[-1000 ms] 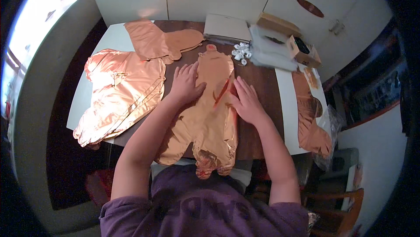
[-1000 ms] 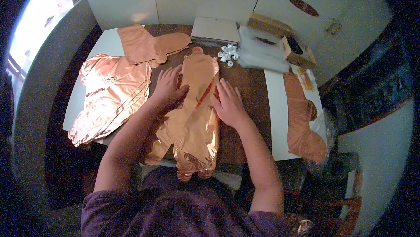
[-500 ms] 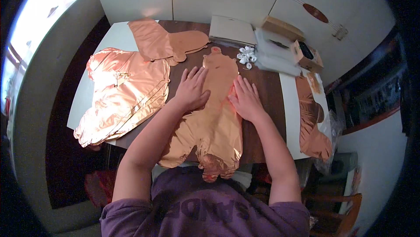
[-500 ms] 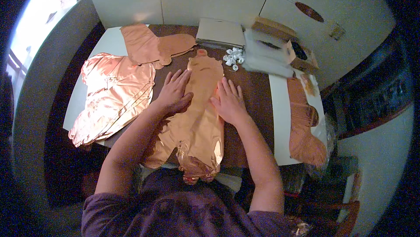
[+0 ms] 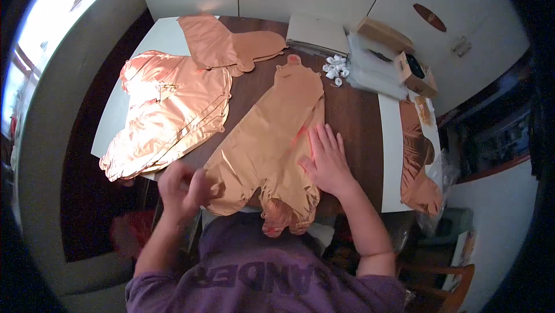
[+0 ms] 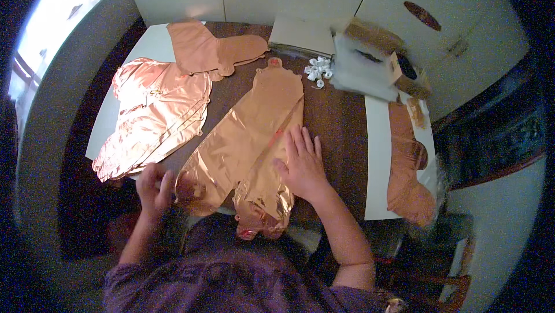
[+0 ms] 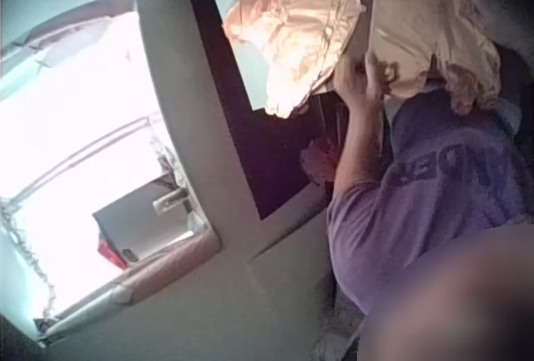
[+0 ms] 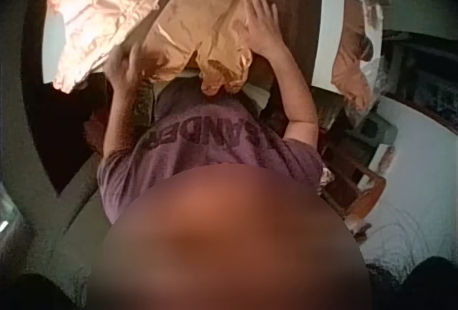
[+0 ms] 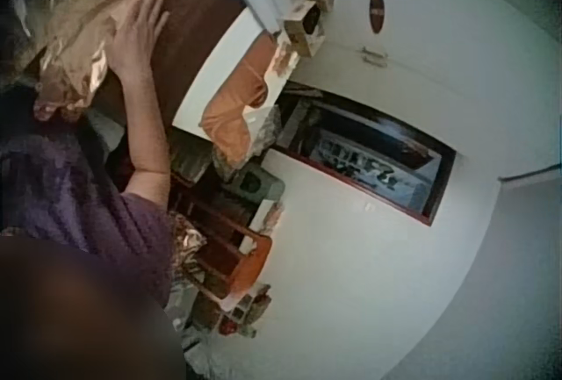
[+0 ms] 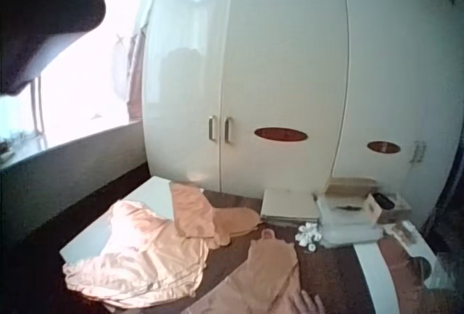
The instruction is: Folding a metallic rose gold balloon and placing it into its retail packaging.
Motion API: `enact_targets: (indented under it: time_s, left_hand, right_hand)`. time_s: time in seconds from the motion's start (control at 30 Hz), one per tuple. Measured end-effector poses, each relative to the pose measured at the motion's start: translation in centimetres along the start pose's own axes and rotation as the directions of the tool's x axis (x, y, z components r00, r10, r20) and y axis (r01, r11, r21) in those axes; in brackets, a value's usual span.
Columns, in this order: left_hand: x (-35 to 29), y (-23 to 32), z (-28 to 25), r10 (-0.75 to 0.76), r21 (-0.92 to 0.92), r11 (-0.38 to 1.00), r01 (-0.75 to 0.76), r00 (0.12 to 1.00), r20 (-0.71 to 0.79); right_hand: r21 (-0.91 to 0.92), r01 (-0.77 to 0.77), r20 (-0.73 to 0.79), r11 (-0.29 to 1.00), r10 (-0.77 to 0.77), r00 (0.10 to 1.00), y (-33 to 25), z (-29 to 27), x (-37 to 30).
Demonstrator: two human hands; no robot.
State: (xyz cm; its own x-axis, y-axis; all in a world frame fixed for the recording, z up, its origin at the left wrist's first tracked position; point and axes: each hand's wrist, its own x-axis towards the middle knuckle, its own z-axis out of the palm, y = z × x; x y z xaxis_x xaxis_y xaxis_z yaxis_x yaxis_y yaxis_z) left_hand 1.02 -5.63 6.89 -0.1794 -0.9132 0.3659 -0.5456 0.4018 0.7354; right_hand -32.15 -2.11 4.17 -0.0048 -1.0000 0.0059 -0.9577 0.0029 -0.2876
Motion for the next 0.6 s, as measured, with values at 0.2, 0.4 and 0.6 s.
enact_targets:
  time_s: [0.2, 0.4, 0.6]
  left_hand:
    - [-8.5, -2.2, 1.3, -0.68, -0.43, 0.567, 0.702, 0.694, 0.236]
    - [-3.0, 3.0, 3.4, 0.401, -0.448, 0.844, -0.296, 0.902, 0.159]
    - [0.3, 5.2, 8.1, 0.671, -0.519, 0.74, -0.429, 0.523, 0.525]
  right_hand:
    - [-0.108, 0.057, 0.046, 0.993, -0.052, 0.998, -0.3, -0.1, -0.9]
    - [-0.117, 0.084, 0.04, 0.99, -0.08, 0.996, 0.3, 0.2, -1.3]
    - [-0.153, 0.141, 0.026, 0.978, -0.139, 0.99, 0.4, 0.3, -0.3]
